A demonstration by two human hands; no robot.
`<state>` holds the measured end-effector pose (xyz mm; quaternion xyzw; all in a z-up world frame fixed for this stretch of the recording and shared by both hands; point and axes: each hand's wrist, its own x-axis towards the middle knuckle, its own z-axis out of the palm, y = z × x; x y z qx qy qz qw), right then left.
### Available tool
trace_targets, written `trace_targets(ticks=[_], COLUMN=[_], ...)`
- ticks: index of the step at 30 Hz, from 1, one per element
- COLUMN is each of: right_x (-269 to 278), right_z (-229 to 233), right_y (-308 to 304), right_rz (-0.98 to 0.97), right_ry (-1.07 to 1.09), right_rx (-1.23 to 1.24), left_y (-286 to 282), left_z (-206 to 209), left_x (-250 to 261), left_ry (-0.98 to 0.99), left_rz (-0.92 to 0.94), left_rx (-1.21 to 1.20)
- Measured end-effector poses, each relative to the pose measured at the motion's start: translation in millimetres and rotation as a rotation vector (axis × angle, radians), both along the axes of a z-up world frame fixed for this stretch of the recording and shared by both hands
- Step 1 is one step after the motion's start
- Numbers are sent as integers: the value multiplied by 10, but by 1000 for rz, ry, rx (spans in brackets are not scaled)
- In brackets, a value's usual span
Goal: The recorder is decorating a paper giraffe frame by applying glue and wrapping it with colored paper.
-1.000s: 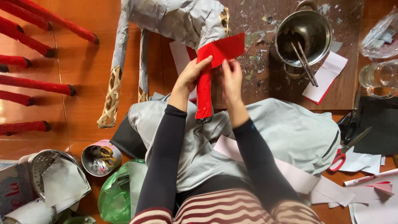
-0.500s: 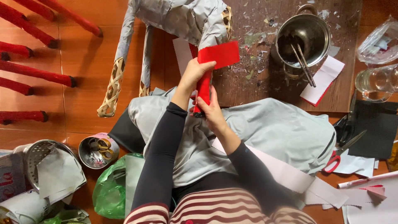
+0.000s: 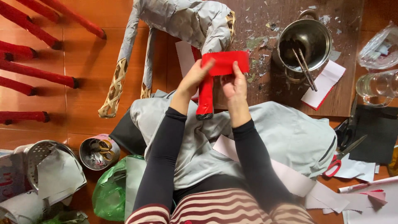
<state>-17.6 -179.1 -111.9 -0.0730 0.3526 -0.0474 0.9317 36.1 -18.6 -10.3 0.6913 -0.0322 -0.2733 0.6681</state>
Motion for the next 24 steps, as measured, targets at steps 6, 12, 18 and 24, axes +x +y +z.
trace_targets(ticks=[6,12,18,24], right_x=[-173,-263,-248,-555], right_z=[560,106,-162,883], right_y=[-76,-274,-444,165], right_rz=[125,23,41,271], right_ry=[71,49,219,-137], right_rx=[-268,-370,-544,-1523], left_y=[-23,-22,-103,-206], left_z=[-131,-301,-42,-103], left_x=[-152,-192,-260,-310], left_ry=[827,673,396,-15], left_rz=[-26,73,92,200], left_rx=[-788,-584,-268,142])
